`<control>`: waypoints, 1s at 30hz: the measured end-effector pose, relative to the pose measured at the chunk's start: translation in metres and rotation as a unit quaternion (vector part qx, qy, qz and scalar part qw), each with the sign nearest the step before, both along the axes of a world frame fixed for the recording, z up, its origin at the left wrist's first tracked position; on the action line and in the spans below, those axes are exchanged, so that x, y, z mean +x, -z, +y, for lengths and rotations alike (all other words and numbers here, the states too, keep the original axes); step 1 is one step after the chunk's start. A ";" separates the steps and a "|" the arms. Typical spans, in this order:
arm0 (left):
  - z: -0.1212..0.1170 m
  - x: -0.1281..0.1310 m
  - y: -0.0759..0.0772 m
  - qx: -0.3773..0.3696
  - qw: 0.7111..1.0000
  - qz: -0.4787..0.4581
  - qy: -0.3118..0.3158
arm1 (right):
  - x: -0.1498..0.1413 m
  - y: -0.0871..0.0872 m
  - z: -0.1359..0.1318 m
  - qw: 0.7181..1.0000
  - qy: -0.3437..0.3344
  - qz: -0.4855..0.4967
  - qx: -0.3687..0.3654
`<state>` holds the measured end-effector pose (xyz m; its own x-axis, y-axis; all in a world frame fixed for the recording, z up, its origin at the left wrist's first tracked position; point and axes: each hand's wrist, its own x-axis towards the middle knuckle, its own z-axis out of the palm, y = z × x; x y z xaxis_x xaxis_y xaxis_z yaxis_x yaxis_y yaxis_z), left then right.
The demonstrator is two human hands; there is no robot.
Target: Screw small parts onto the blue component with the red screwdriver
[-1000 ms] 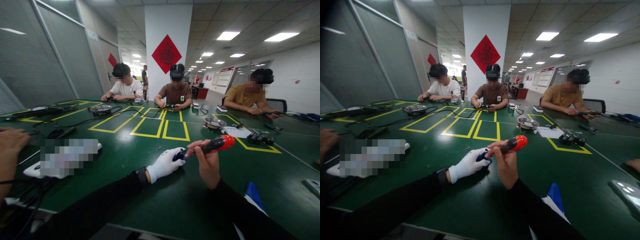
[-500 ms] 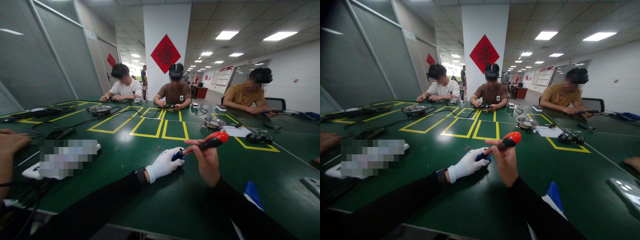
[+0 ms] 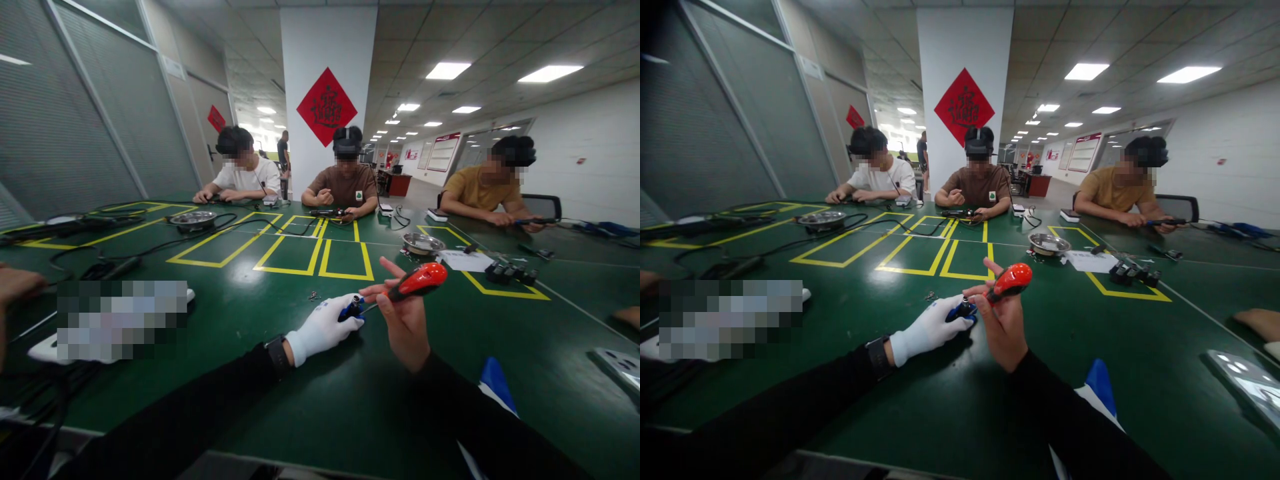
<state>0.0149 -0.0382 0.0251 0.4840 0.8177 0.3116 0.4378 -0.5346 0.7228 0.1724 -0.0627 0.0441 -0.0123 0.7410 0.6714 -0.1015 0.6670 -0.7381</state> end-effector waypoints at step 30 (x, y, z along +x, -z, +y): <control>0.000 -0.002 0.000 0.007 1.000 0.009 -0.008 | 0.000 0.005 0.003 0.999 -0.035 -0.019 0.012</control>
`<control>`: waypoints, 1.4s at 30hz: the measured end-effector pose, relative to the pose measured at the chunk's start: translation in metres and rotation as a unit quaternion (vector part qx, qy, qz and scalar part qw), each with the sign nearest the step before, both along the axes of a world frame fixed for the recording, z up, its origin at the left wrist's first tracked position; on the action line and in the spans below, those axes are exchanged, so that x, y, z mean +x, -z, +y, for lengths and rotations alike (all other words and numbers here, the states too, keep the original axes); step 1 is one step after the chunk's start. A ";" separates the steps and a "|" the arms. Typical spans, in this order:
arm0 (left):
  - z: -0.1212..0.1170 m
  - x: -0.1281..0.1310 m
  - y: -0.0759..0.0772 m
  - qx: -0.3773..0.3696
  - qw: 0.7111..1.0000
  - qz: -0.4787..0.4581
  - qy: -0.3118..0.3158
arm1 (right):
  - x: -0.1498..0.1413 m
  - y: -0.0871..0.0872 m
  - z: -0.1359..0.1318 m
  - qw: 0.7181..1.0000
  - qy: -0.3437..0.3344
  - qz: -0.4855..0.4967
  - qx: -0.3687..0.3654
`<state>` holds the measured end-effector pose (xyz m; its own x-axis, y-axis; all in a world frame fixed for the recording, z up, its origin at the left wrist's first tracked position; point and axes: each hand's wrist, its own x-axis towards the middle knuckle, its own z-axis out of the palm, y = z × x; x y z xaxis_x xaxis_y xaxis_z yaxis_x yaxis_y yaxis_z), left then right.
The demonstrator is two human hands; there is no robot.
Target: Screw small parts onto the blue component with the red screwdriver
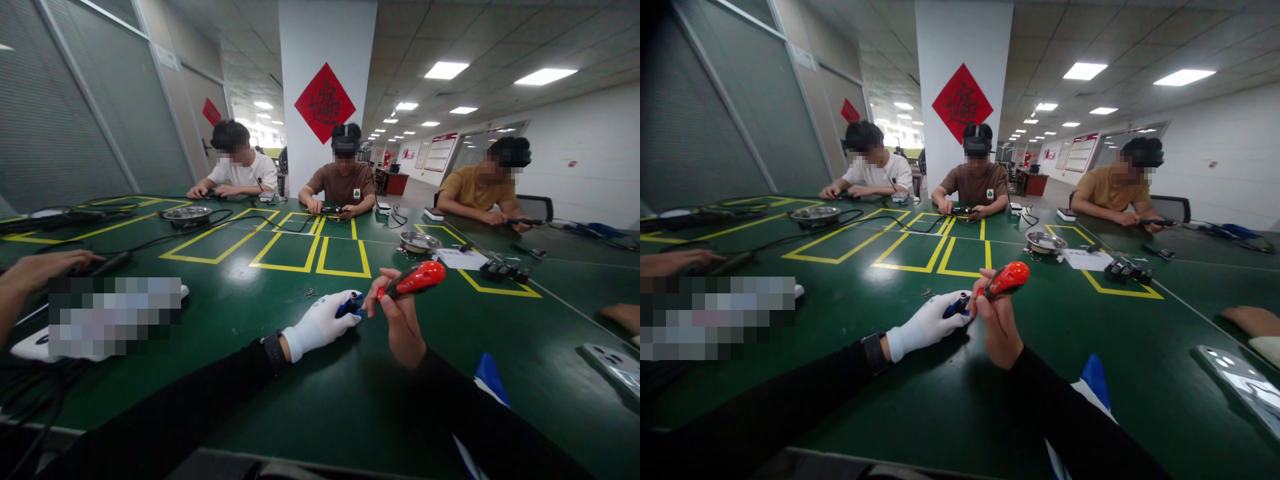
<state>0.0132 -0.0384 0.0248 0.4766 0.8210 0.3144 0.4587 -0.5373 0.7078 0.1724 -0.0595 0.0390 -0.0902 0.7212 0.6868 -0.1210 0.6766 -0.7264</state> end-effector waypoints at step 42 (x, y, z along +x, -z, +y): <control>0.002 0.000 0.002 -0.012 1.000 -0.010 0.009 | 0.001 -0.010 -0.007 0.998 0.062 -0.006 -0.014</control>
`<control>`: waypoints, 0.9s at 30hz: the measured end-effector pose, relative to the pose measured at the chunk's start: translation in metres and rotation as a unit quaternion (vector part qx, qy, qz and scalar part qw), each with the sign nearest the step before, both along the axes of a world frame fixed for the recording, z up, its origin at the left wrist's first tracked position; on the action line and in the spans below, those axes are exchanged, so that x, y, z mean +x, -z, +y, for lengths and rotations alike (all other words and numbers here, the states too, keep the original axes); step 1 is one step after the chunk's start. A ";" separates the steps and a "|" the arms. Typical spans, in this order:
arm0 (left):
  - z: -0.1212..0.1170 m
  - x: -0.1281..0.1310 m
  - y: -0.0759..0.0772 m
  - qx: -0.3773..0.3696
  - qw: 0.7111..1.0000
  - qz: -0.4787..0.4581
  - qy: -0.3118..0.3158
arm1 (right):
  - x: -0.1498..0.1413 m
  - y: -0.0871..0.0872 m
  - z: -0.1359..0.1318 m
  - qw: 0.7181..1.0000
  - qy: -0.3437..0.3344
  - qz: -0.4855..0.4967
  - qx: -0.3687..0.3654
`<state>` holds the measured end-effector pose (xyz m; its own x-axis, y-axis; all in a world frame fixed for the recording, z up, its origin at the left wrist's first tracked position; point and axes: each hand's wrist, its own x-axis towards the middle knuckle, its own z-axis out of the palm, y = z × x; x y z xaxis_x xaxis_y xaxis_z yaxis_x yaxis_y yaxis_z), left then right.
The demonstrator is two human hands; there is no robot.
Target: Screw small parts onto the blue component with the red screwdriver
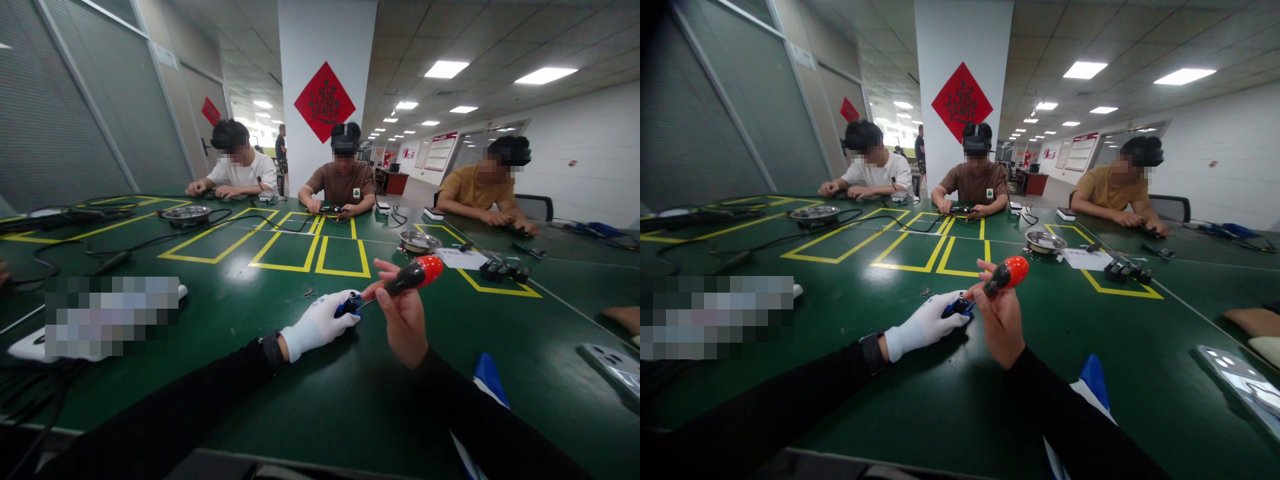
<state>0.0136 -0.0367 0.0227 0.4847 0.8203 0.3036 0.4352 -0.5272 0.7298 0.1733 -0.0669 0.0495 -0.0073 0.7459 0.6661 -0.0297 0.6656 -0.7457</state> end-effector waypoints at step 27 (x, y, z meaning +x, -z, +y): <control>-0.001 -0.002 0.001 0.032 0.999 0.027 -0.010 | 0.003 0.009 0.008 0.998 -0.047 0.018 -0.024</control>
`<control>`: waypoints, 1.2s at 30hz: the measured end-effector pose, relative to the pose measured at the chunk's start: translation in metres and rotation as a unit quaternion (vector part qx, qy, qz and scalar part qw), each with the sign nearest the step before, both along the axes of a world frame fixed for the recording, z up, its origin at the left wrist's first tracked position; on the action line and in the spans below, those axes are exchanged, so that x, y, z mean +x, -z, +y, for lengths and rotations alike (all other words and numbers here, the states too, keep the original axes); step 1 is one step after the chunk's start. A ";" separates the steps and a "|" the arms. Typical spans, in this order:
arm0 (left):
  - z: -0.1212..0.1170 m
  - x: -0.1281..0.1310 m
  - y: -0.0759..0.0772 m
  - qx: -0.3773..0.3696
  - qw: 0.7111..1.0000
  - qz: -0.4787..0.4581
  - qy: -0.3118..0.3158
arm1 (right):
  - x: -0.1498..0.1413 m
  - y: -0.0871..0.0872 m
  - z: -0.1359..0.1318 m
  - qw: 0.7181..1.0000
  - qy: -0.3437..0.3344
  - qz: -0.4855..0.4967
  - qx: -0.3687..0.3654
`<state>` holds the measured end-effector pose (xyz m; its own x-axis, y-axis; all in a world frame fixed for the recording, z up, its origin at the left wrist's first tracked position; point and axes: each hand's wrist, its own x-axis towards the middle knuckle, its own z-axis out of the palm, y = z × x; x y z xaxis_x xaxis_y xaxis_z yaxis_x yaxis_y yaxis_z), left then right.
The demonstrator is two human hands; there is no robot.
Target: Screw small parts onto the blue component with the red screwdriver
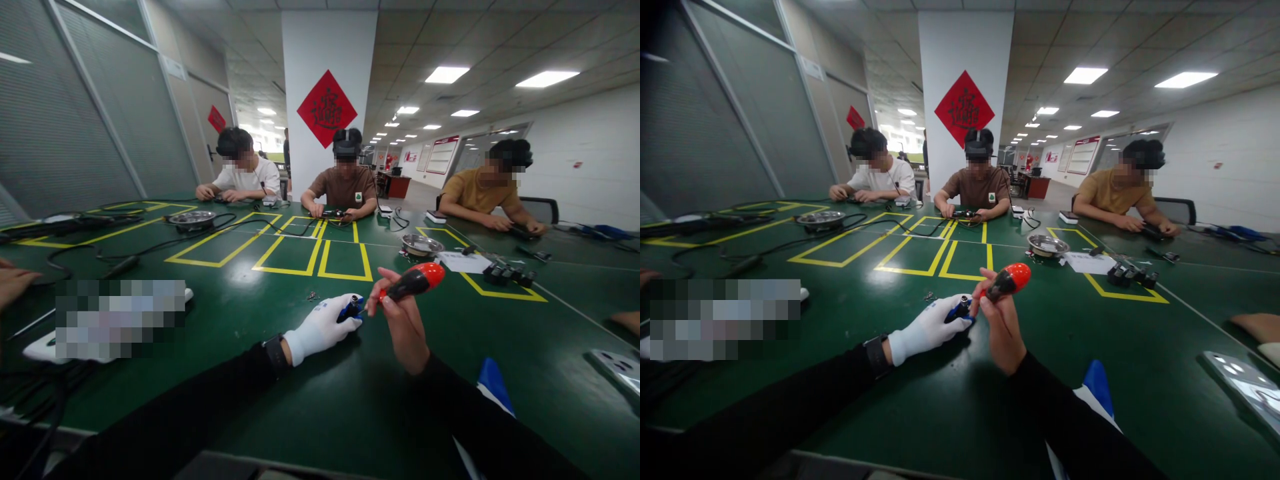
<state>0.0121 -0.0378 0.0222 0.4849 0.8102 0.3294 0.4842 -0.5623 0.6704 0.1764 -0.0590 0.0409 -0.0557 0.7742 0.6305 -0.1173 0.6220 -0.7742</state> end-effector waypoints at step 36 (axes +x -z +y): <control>0.002 0.003 -0.001 -0.029 0.999 -0.019 0.018 | 0.006 0.004 -0.005 0.978 0.114 -0.163 0.055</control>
